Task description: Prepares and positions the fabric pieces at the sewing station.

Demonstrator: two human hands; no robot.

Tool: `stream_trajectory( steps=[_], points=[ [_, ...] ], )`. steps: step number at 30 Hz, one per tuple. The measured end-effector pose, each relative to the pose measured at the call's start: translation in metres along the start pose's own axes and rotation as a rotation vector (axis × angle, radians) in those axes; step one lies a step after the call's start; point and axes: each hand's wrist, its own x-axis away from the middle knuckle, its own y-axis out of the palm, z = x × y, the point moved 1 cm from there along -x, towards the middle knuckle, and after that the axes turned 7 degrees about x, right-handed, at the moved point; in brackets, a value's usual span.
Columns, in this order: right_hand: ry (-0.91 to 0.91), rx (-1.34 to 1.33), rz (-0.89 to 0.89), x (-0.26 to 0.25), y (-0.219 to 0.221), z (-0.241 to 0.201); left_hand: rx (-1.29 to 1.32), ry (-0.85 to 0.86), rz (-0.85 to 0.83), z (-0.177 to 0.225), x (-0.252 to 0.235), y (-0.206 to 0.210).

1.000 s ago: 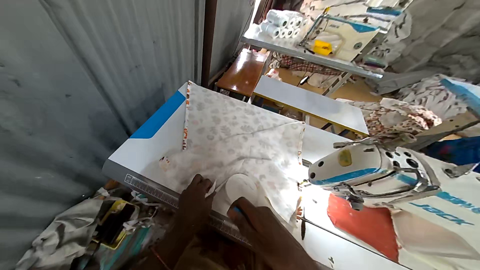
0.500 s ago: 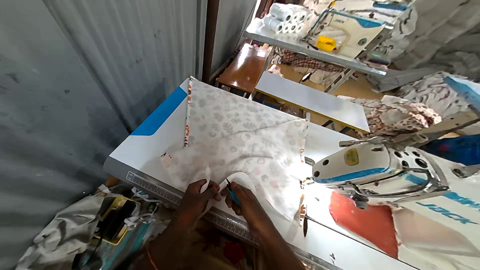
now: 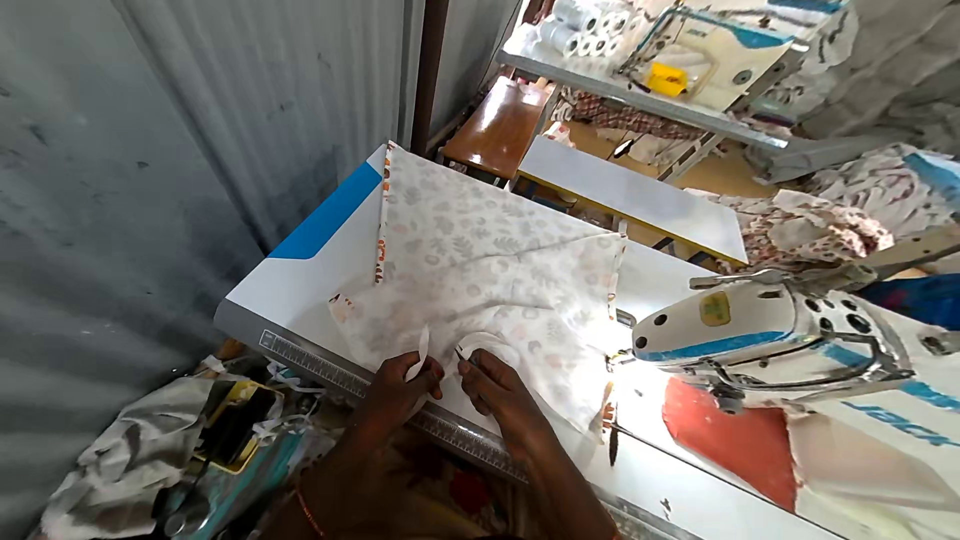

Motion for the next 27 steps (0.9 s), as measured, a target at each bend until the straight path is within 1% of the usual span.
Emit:
stream_trajectory(
  steps=[4, 8, 9, 10, 13, 15, 16, 18, 19, 21, 22, 23, 24, 25, 27],
  points=[
    [-0.046, -0.037, 0.015, -0.001, 0.001, 0.001, -0.003, 0.045, 0.049, 0.000, 0.000, 0.002],
    [-0.066, -0.050, 0.045, 0.000, -0.001, 0.002, -0.003, 0.043, 0.080, 0.003, 0.001, -0.001],
    [-0.080, 0.031, 0.086, 0.001, -0.005, 0.001, 0.006, 0.042, 0.078, 0.003, 0.001, -0.002],
    [-0.097, 0.186, 0.166, 0.004, -0.013, 0.000, 0.023, 0.043, 0.073, 0.003, 0.002, -0.002],
    [-0.105, 0.721, 0.502, 0.008, -0.052, -0.003, 0.072, 0.057, 0.048, 0.001, 0.008, -0.005],
    [-0.066, 0.936, 0.614, 0.006, -0.073, 0.006, 0.090, 0.047, 0.041, 0.001, 0.014, -0.004],
    [-0.098, 0.988, 0.637, 0.005, -0.079, 0.014, 0.093, 0.037, 0.037, 0.002, 0.018, -0.002],
    [-0.280, 0.972, 0.642, 0.012, -0.075, 0.021, 0.114, 0.034, 0.022, 0.004, 0.024, 0.004],
    [-0.341, 0.923, 0.599, 0.020, -0.064, 0.017, 0.115, 0.042, 0.000, 0.004, 0.027, 0.007],
    [-0.351, 0.719, 0.436, 0.040, -0.031, 0.004, 0.081, 0.058, -0.050, 0.003, 0.033, 0.012],
    [-0.341, 0.563, 0.361, 0.048, -0.015, 0.001, 0.059, 0.070, -0.077, 0.002, 0.035, 0.014],
    [-0.334, 0.392, 0.332, 0.053, -0.002, 0.001, 0.039, 0.088, -0.100, 0.001, 0.038, 0.018],
    [-0.337, 0.274, 0.343, 0.055, 0.005, 0.001, 0.023, 0.103, -0.116, 0.001, 0.041, 0.022],
    [-0.345, 0.220, 0.352, 0.058, 0.007, 0.000, 0.010, 0.120, -0.123, 0.000, 0.045, 0.025],
    [-0.370, 0.207, 0.324, 0.065, -0.002, -0.006, -0.021, 0.172, -0.095, 0.000, 0.053, 0.032]
  ],
)
